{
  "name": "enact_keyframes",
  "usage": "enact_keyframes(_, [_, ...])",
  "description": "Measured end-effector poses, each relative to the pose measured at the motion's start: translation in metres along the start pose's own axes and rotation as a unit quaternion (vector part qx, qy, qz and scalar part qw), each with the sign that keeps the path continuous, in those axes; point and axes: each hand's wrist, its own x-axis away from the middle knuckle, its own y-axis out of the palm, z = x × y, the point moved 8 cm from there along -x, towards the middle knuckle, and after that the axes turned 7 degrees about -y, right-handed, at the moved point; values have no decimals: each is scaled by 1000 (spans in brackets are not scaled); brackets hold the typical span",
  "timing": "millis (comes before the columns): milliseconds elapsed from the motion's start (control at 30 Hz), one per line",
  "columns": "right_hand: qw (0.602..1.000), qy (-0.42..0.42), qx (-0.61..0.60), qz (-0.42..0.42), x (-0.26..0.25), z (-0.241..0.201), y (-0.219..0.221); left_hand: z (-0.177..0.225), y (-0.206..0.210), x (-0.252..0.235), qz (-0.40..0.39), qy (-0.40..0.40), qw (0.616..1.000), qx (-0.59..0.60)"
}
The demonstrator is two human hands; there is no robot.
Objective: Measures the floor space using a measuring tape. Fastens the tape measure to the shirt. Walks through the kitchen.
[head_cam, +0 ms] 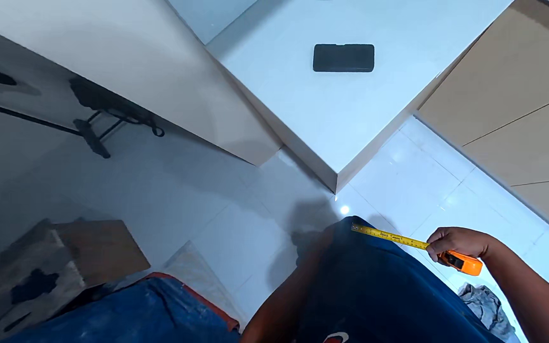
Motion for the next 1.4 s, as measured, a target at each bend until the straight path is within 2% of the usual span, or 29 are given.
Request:
enact_keyframes(33, [1000, 0, -4, -2, -2, 2, 0, 8, 2, 0, -11, 54, 998, 39])
enact_keyframes(100, [1000, 0, -17, -6, -5, 7, 1, 14, 5, -4, -24, 101, 991, 88])
enact_keyframes(300, [1000, 4, -26, -4, -10, 20, 7, 22, 9, -4, -33, 120, 991, 49])
enact_keyframes(400, [999, -3, -28, -16, -10, 22, 10, 28, 9, 2, 8, 125, 992, 35])
enact_keyframes(467, [998, -25, -52, -32, -10, 18, 15, 20, 5, 1, 55, 78, 995, 41])
enact_keyframes(500, [996, -42, -67, -40, -10, 15, 17, 11, 2, -2, 71, 26, 996, 42])
enact_keyframes(567, [992, -71, -94, -41, -9, 10, 17, -7, -1, -6, 64, -77, 995, 24])
enact_keyframes(667, [993, -66, -98, -23, -13, 9, 13, -12, -7, 5, 73, -149, 986, 3])
enact_keyframes(733, [995, -55, -87, -15, -18, 12, 12, -9, -8, 6, 72, -129, 989, 7])
enact_keyframes(867, [999, -27, -23, 39, -17, 9, 5, -5, -7, -3, 80, -4, 994, 73])
enact_keyframes(1000, [994, -12, 52, 97, -6, 2, 0, -18, -6, -5, 95, 22, 987, 126])
enact_keyframes(1100, [995, -28, 53, 83, -2, -2, 7, -8, 0, -4, 62, 60, 986, 145])
enact_keyframes(1167, [995, -41, 45, 79, -6, -2, 10, 4, 1, -3, 40, 65, 992, 102])
enact_keyframes(1400, [994, -27, 65, 88, -4, 3, 15, -5, 3, -17, 105, 92, 982, 126])
